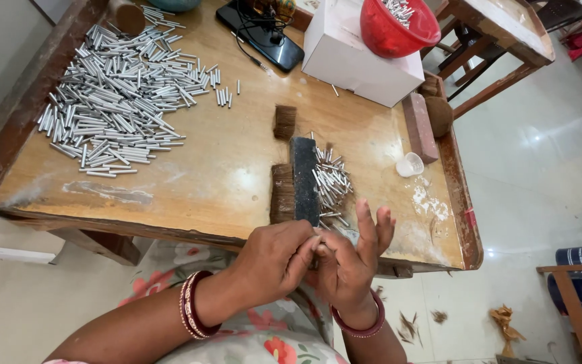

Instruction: Cleaning small metal pins using a mounted brush at a workbench.

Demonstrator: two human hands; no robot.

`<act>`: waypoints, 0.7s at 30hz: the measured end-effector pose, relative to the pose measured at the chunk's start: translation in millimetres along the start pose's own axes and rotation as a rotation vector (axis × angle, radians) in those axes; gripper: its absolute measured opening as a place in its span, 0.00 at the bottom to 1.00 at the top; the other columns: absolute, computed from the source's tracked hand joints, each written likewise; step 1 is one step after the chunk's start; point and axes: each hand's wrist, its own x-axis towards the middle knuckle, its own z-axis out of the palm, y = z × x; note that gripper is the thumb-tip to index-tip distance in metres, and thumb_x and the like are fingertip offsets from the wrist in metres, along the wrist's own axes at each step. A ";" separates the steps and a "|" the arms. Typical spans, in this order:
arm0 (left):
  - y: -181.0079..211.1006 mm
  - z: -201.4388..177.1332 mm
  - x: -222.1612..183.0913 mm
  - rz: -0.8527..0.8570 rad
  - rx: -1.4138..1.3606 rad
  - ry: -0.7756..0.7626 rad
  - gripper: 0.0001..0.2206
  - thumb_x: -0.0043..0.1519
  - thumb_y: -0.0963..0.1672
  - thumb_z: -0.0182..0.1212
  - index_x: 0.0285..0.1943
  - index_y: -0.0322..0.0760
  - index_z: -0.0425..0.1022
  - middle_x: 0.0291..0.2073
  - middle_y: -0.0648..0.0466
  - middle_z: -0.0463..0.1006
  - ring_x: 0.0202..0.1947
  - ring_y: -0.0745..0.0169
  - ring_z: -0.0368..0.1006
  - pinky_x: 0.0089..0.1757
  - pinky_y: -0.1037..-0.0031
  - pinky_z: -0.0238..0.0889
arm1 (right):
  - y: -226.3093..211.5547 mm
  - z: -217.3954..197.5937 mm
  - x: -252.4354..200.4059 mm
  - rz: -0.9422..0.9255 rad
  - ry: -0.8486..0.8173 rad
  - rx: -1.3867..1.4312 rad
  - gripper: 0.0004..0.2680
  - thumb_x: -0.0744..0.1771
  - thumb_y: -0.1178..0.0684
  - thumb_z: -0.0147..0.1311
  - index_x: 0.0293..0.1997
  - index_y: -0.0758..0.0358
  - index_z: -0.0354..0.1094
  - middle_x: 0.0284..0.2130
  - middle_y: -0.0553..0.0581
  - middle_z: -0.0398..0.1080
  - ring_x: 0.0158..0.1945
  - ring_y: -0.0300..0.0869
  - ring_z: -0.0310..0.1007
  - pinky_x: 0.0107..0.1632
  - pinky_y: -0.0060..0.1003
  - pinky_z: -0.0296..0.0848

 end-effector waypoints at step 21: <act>4.5 6.3 -6.3 0.011 0.056 0.081 0.09 0.70 0.41 0.53 0.36 0.31 0.67 0.25 0.43 0.68 0.27 0.38 0.69 0.29 0.58 0.60 | 14.0 31.9 -25.5 0.246 0.142 0.792 0.05 0.66 0.59 0.67 0.42 0.66 0.75 0.39 0.59 0.77 0.36 0.39 0.77 0.40 0.29 0.76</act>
